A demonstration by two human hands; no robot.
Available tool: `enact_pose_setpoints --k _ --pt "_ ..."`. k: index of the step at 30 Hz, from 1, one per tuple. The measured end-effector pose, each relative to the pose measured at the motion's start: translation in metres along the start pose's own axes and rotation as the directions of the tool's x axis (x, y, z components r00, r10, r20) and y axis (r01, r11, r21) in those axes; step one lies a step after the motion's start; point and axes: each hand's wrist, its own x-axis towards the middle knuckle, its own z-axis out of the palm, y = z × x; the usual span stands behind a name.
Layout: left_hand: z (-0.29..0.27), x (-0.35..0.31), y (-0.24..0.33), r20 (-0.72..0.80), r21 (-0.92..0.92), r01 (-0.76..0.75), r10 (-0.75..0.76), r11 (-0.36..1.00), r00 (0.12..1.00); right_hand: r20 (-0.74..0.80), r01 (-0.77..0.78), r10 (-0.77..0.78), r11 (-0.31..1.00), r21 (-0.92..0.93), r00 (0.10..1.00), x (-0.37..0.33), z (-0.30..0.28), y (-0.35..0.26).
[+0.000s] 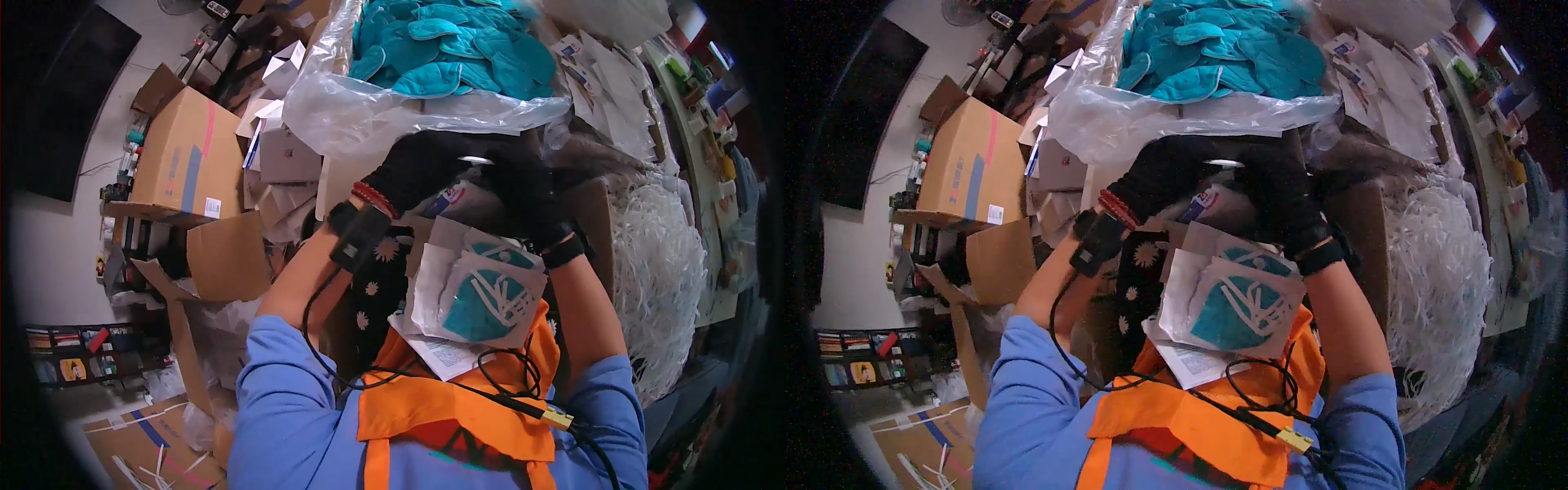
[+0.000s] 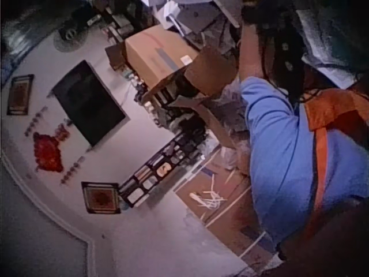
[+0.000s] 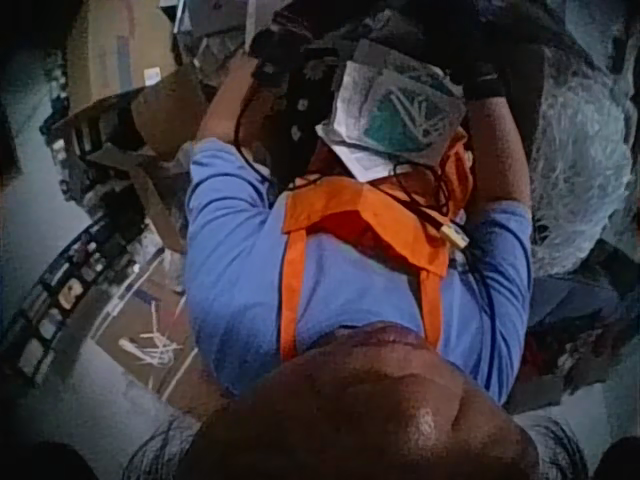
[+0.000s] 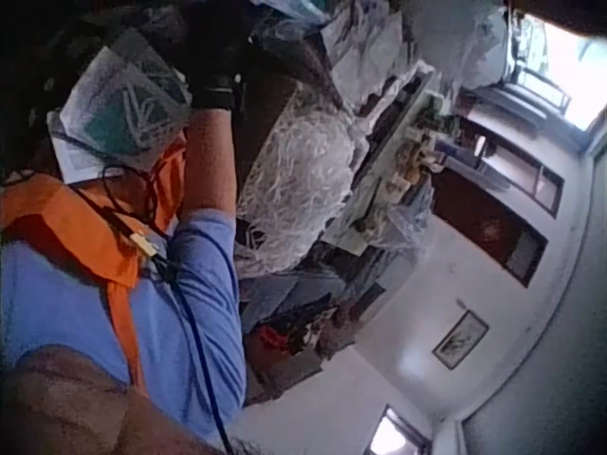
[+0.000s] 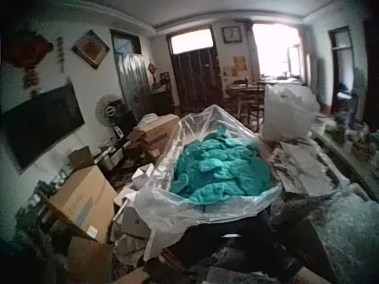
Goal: Sort green masks from a large plastic bag into smaller individual clear plastic bags.
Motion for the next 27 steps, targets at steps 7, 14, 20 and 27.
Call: enact_pose_setpoints --k 7,14,20,27 --pt "0.05 -0.025 -0.038 -0.177 0.126 -0.061 0.082 0.99 0.981 0.172 -0.119 0.078 0.962 0.245 0.982 0.005 0.002 -0.005" --pt "0.068 -0.005 -0.018 -0.015 -0.05 0.076 -0.077 0.996 0.997 0.199 -0.108 0.059 0.964 0.243 0.978 -0.002 0.029 0.006" --pt "0.091 0.0 -0.026 -0.08 0.108 0.146 -0.138 0.983 0.987 0.088 0.313 -0.302 0.934 -0.171 0.949 -0.016 0.02 -0.007" --pt "0.106 0.007 -0.048 -0.092 0.243 0.218 -0.201 0.945 0.975 0.163 0.203 -0.174 0.962 -0.183 0.971 -0.028 -0.007 -0.042"
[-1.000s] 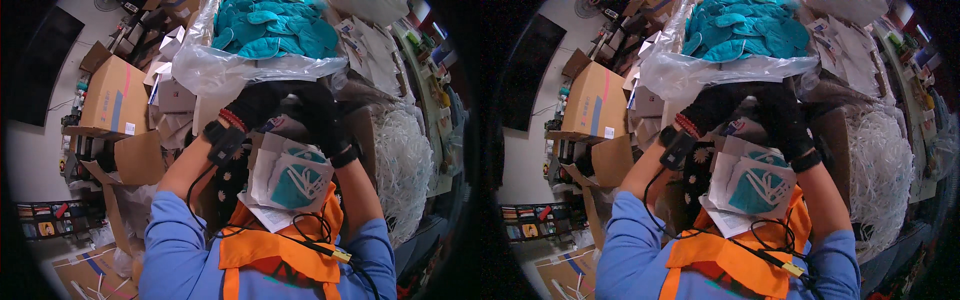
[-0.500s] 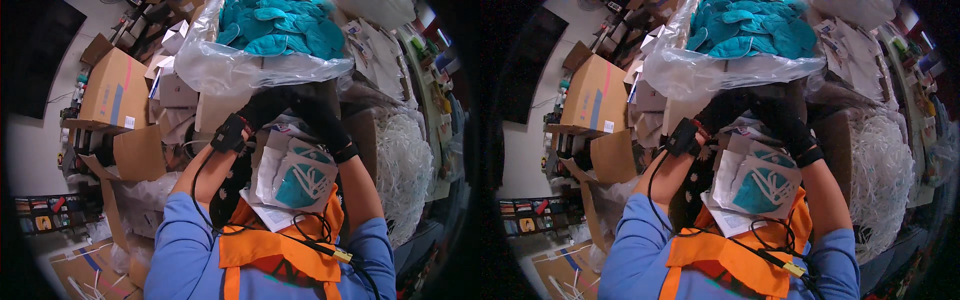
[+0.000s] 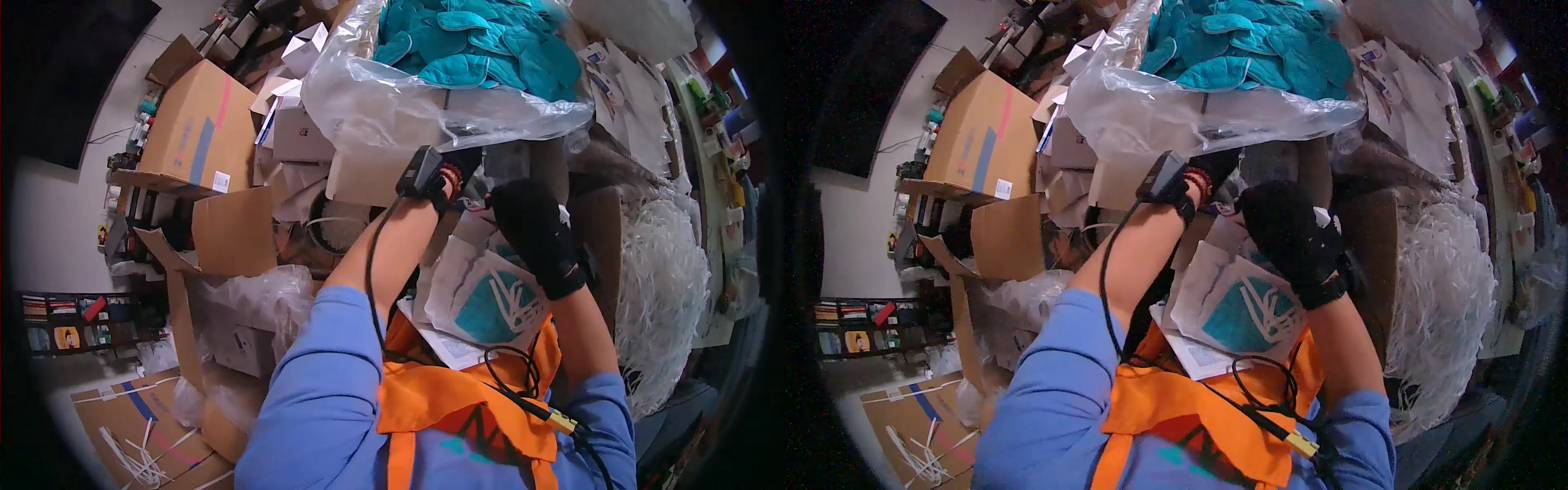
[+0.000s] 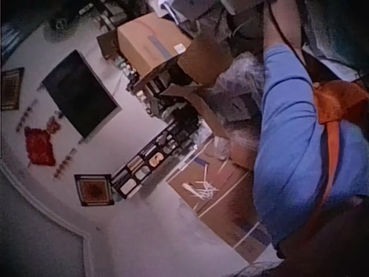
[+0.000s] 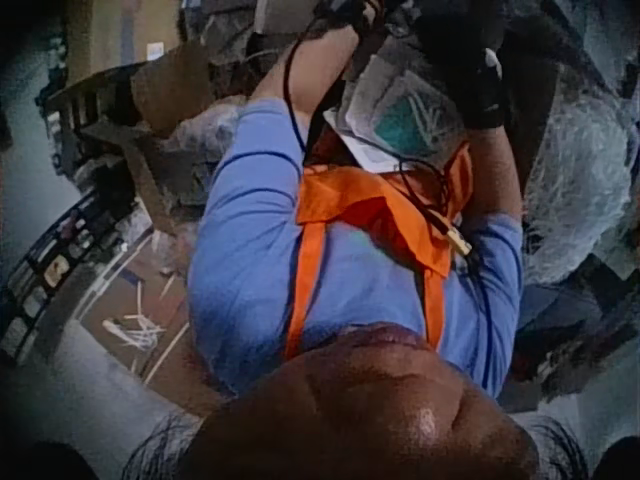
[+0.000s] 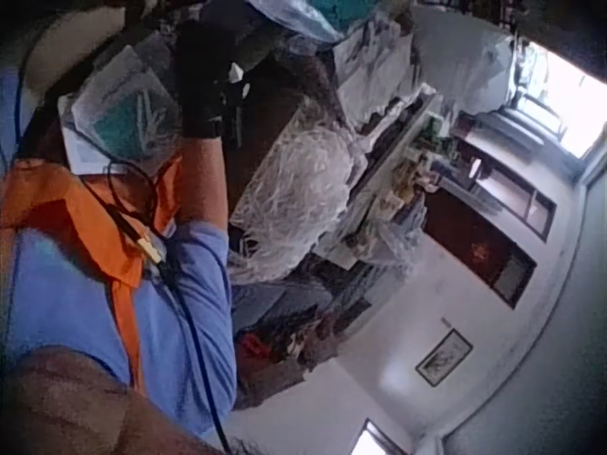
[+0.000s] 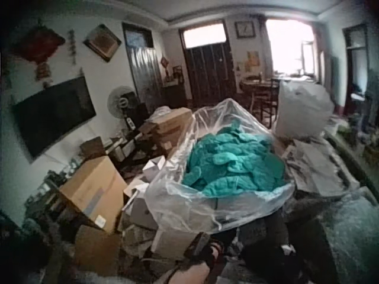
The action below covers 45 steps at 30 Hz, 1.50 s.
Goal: Sort green masks from a large plastic bag into smaller individual clear plastic bags.
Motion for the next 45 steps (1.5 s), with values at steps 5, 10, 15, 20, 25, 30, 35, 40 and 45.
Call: enact_pose_setpoints --k 5,10,15,20,25,30,35,40,45 --pt "0.0 -0.005 -0.006 0.035 -0.041 0.02 -0.018 0.999 0.999 -0.117 -0.169 0.169 0.986 0.012 0.979 -0.012 0.004 0.011" --pt "0.001 -0.011 -0.017 -0.113 -0.261 -0.038 0.008 0.964 0.994 -0.291 -0.177 0.219 0.971 0.164 0.931 0.007 0.0 0.027" --pt "-0.016 -0.022 -0.01 -0.021 -0.342 -0.062 0.058 0.938 0.998 -0.161 -0.23 0.273 0.942 0.243 0.949 0.008 0.011 0.036" --pt "-0.077 -0.042 0.018 0.118 -0.453 0.059 -0.006 0.889 0.993 -0.157 -0.22 0.336 0.84 0.495 0.929 0.009 0.039 0.061" --pt "-0.07 -0.055 0.018 0.071 -0.386 0.095 -0.073 0.917 0.995 0.068 0.045 -0.049 0.997 0.064 0.996 0.02 0.009 0.037" --pt "-0.072 -0.047 0.016 0.183 -0.243 0.112 -0.068 0.963 0.981 0.045 -0.067 0.067 0.998 0.001 0.997 0.01 0.029 0.051" --pt "-0.082 -0.048 0.024 -0.046 -0.4 0.011 -0.032 0.916 0.998 0.113 -0.13 0.143 0.985 -0.114 0.983 0.012 0.023 0.052" --pt "-0.07 -0.043 -0.004 -0.206 -0.416 -0.054 -0.036 0.908 0.978 -0.043 -0.135 0.134 0.991 -0.016 0.99 0.01 0.018 0.053" --pt "-0.078 -0.033 -0.006 -0.013 -0.391 0.138 -0.155 0.91 0.988 -0.096 -0.171 0.177 0.983 0.063 0.98 0.004 0.011 0.056"
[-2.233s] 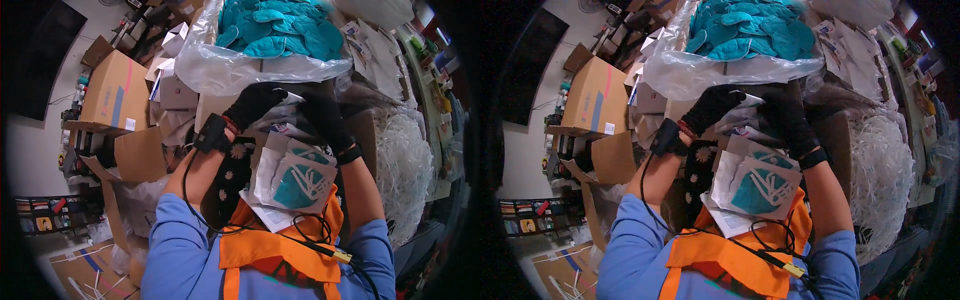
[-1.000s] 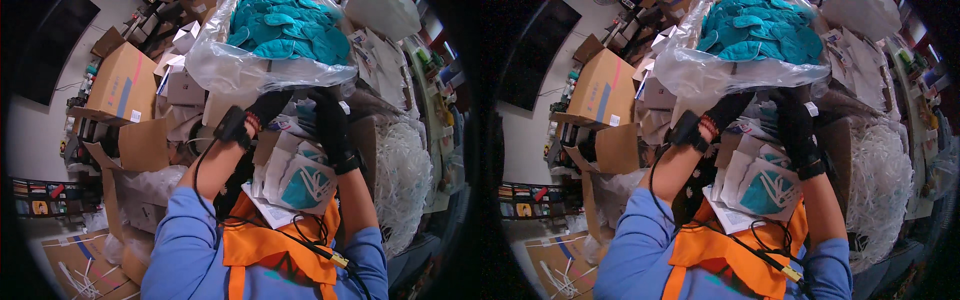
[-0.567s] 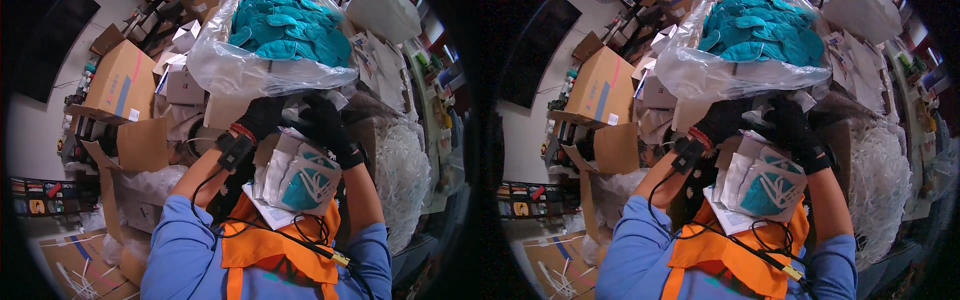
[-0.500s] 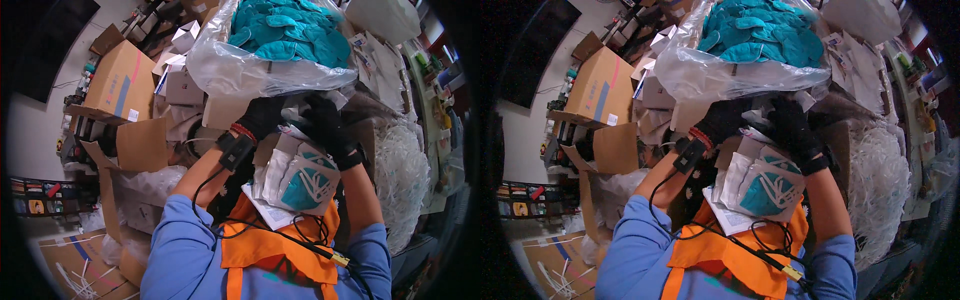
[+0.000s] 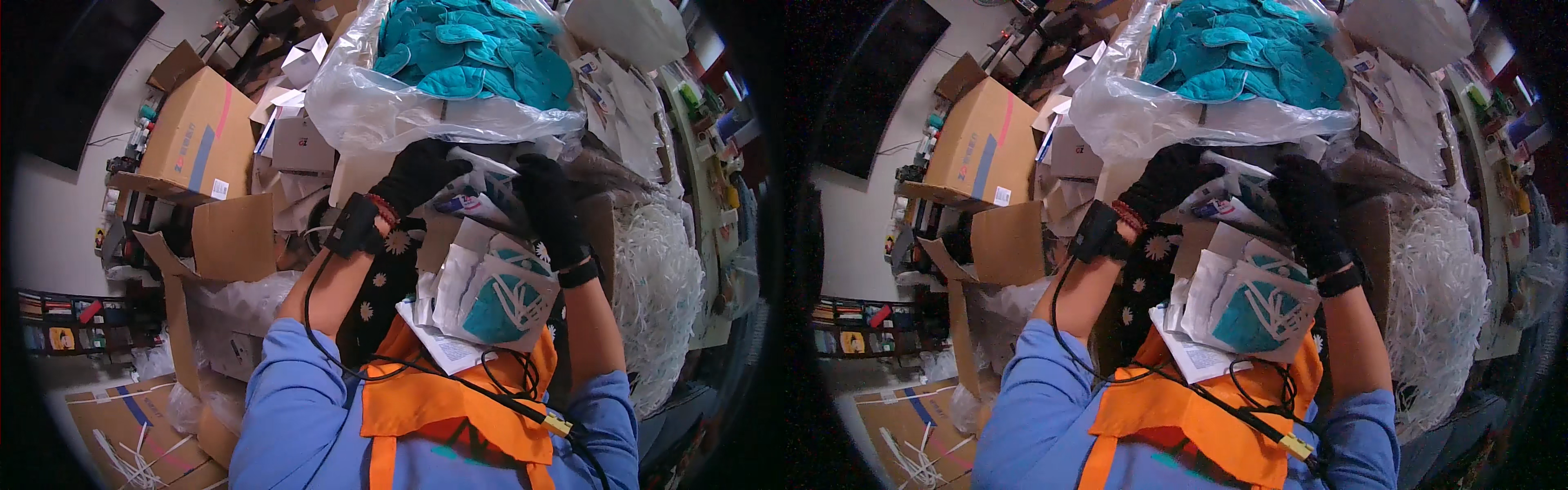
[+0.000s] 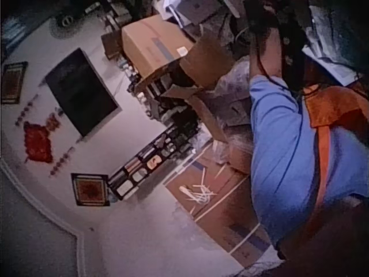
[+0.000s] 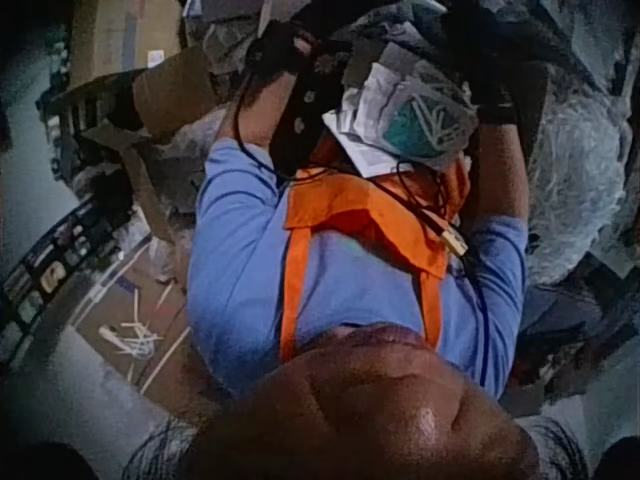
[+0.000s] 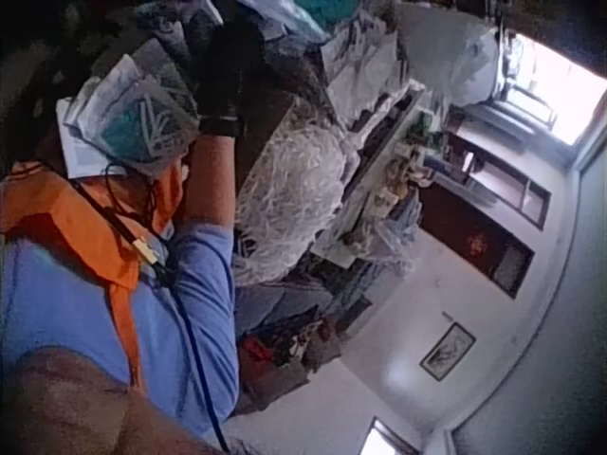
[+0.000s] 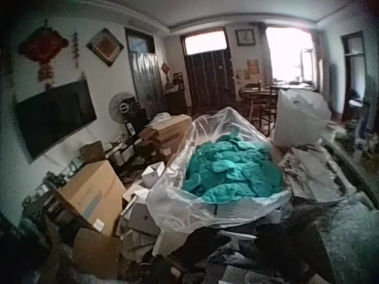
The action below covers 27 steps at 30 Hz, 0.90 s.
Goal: Sort green masks from a large plastic bag into smaller individual clear plastic bags.
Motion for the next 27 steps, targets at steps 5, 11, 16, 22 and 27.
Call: enact_pose_setpoints --k 5,11,16,22,27 --pt "0.004 0.002 0.017 -0.02 -0.166 -0.055 0.052 0.985 0.998 0.122 -0.194 0.167 0.945 0.262 0.978 -0.001 -0.016 -0.008" --pt "0.009 0.009 0.039 -0.013 -0.383 -0.06 0.059 0.922 0.998 0.232 -0.185 0.097 0.9 0.394 0.968 0.022 -0.023 -0.03" --pt "0.019 0.011 0.047 -0.068 -0.199 0.029 -0.044 0.98 0.997 0.13 -0.015 -0.03 0.941 0.337 0.991 0.028 -0.012 -0.024" --pt "0.059 0.005 0.038 -0.198 -0.037 -0.047 0.039 0.998 0.979 0.085 0.159 -0.148 0.977 -0.143 0.985 0.012 -0.008 -0.04" --pt "0.078 0.009 0.019 -0.098 0.235 -0.272 0.302 0.933 0.948 0.063 0.275 -0.268 0.942 -0.194 0.961 -0.004 -0.011 -0.044"
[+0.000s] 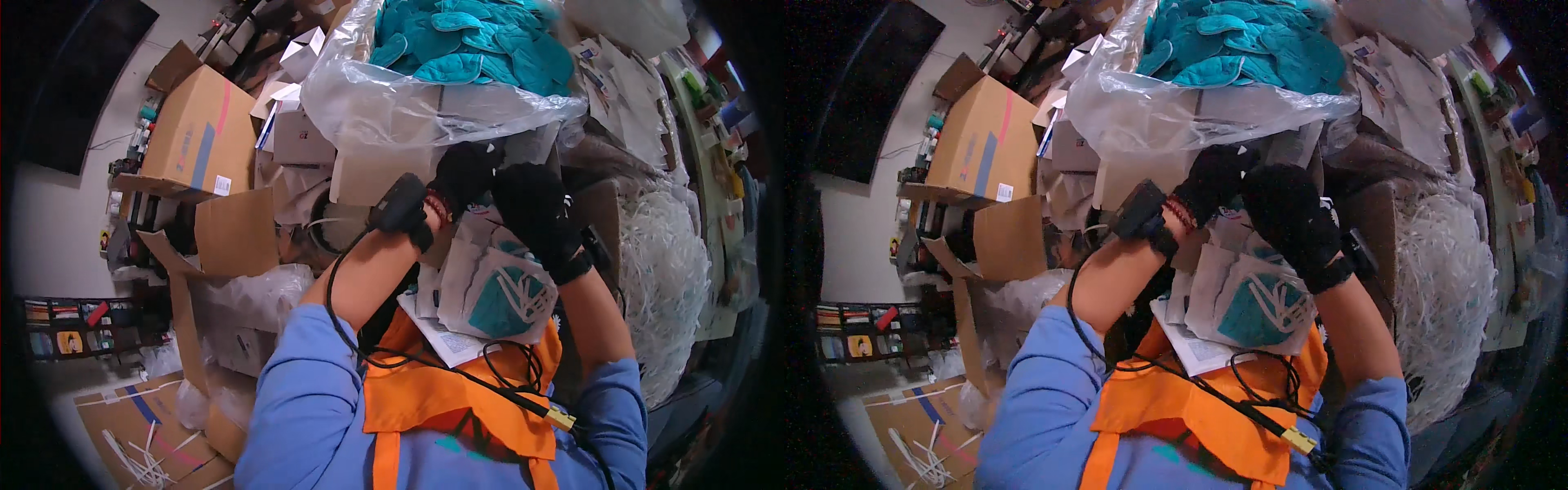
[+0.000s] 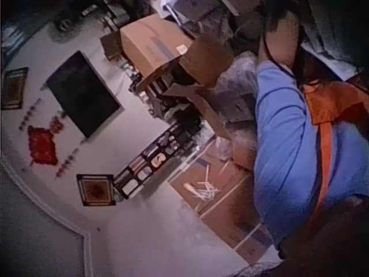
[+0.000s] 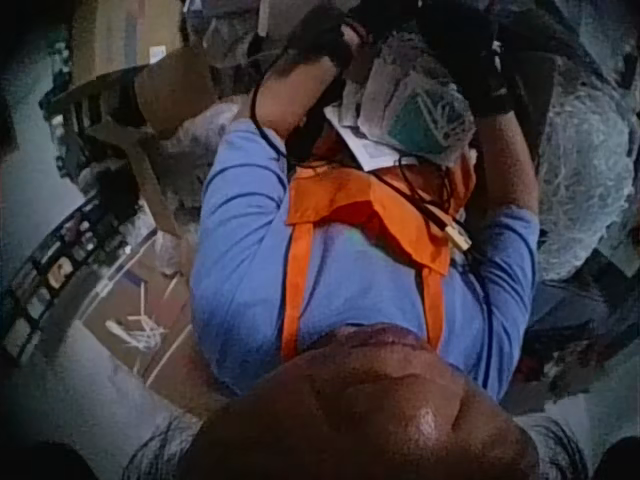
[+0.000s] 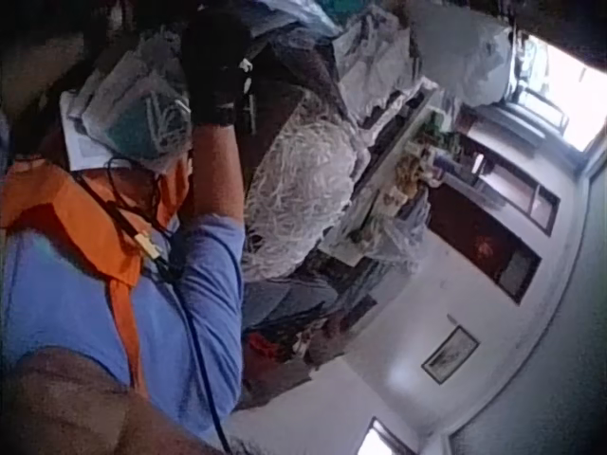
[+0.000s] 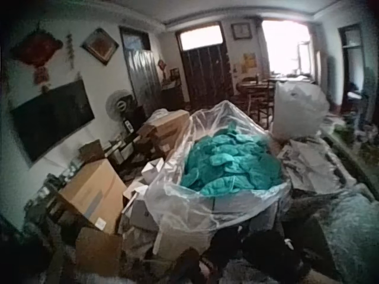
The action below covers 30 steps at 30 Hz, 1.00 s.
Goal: Sort green masks from a large plastic bag into smaller individual clear plastic bags.
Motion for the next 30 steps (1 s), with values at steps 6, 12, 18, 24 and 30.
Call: enact_pose_setpoints --k 6,12,18,24,30 --pt "0.033 0.0 -0.023 0.179 0.164 0.025 -0.055 0.986 0.982 -0.082 0.12 -0.119 0.993 0.007 0.99 -0.004 -0.008 -0.024" --pt "0.045 0.013 -0.026 0.316 0.21 0.037 -0.104 0.977 0.943 0.063 0.037 -0.044 0.993 0.115 0.997 -0.004 -0.017 -0.028" --pt "0.042 0.022 -0.035 0.366 0.059 0.097 -0.112 0.994 0.924 -0.002 0.05 -0.05 0.993 0.106 0.999 0.0 -0.039 -0.045" --pt "0.024 0.049 -0.033 0.388 -0.148 0.098 -0.033 0.984 0.921 0.034 -0.187 0.183 0.969 0.16 0.982 0.004 -0.025 -0.019" --pt "0.024 0.067 -0.03 0.45 -0.251 0.108 0.017 0.962 0.893 -0.024 -0.173 0.177 0.978 0.113 0.984 -0.029 -0.003 -0.006"
